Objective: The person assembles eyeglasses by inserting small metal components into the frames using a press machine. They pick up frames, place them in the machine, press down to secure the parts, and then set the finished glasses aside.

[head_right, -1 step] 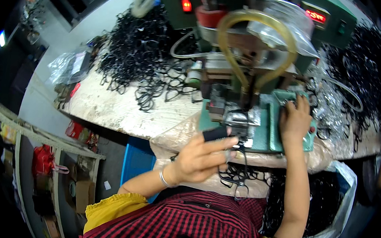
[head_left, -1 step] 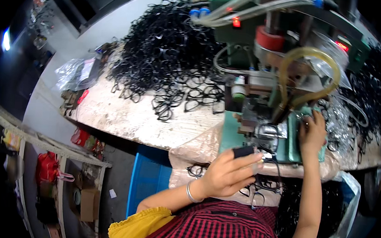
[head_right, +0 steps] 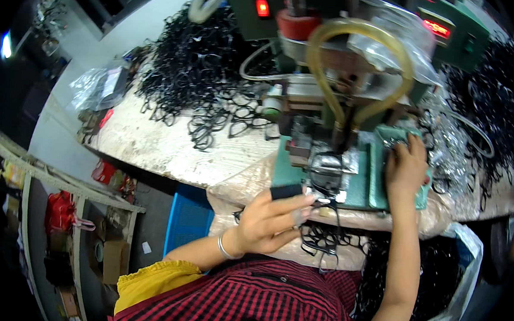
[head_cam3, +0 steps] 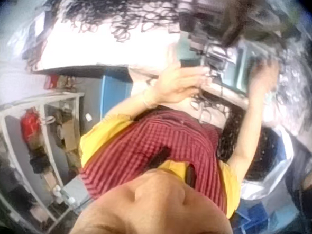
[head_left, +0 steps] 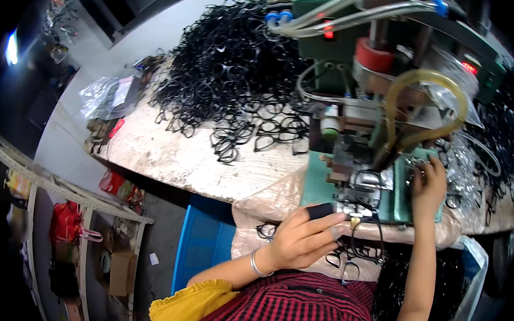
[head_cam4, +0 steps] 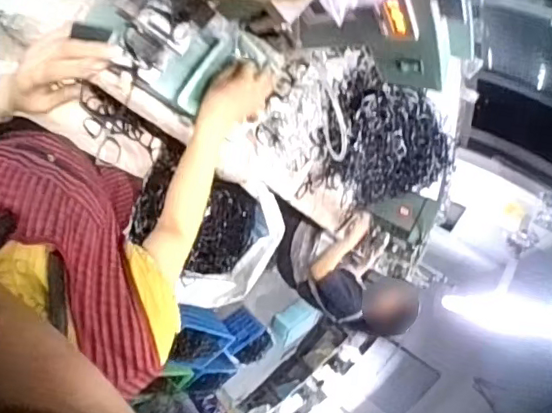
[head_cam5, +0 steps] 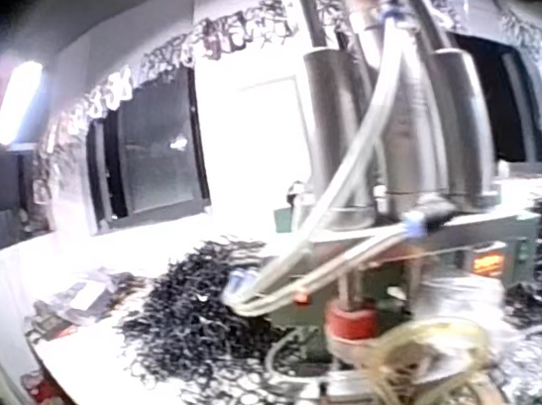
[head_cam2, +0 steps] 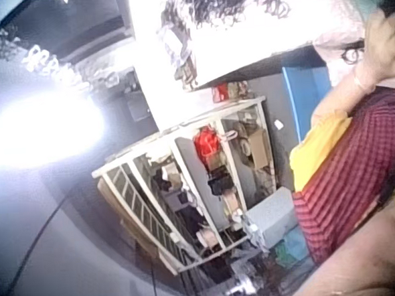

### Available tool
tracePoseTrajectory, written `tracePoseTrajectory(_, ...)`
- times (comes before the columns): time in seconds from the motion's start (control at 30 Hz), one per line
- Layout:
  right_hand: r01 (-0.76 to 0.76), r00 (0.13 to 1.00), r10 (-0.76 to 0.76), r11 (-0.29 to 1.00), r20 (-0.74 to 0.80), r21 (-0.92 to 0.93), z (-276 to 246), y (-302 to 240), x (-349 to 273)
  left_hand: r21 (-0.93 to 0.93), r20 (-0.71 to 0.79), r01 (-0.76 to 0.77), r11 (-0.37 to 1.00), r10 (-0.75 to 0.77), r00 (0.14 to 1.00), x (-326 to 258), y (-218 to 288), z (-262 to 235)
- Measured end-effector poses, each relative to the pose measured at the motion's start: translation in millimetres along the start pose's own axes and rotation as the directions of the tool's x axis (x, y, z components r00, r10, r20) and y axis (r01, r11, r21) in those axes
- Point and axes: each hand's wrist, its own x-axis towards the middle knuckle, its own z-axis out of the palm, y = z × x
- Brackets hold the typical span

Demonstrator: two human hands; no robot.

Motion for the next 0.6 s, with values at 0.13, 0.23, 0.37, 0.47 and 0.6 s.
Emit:
tracePoseTrajectory(0.13, -0.395, 0.824, 0.564, 0.512, 0.048, 0.763, 4, 61, -42, 0.12, -0.367, 0.431, 0.894, -0.363, 0.856, -57, -19, -45)
tracePoseTrajectory(0.23, -0.266, 0.725, 0.68, 0.136, 0.105, 0.954, 12, 87, -62, 0.005, -0.602, 0.668, 0.744, -0.531, 0.596, -38, -68, -112)
tracePoseTrajectory(0.37, -0.299, 0.814, 0.576, 0.305, 0.075, 0.904, 50, 51, -25, 0.648, -0.227, 0.351, 0.676, -0.268, 0.936, -29, -160, -169)
tracePoseTrajectory(0.47, -0.265, 0.862, 0.5, 0.307, 0.082, 0.914, 37, 33, -10, 0.803, 0.088, 0.075, 0.591, -0.243, 0.966, -25, -215, -181)
tracePoseTrajectory(0.6, -0.374, 0.874, 0.484, 0.608, 0.047, 0.7, 5, 23, -27, 0.755, 0.018, 0.16, 0.636, -0.264, 0.964, -59, -263, -143)
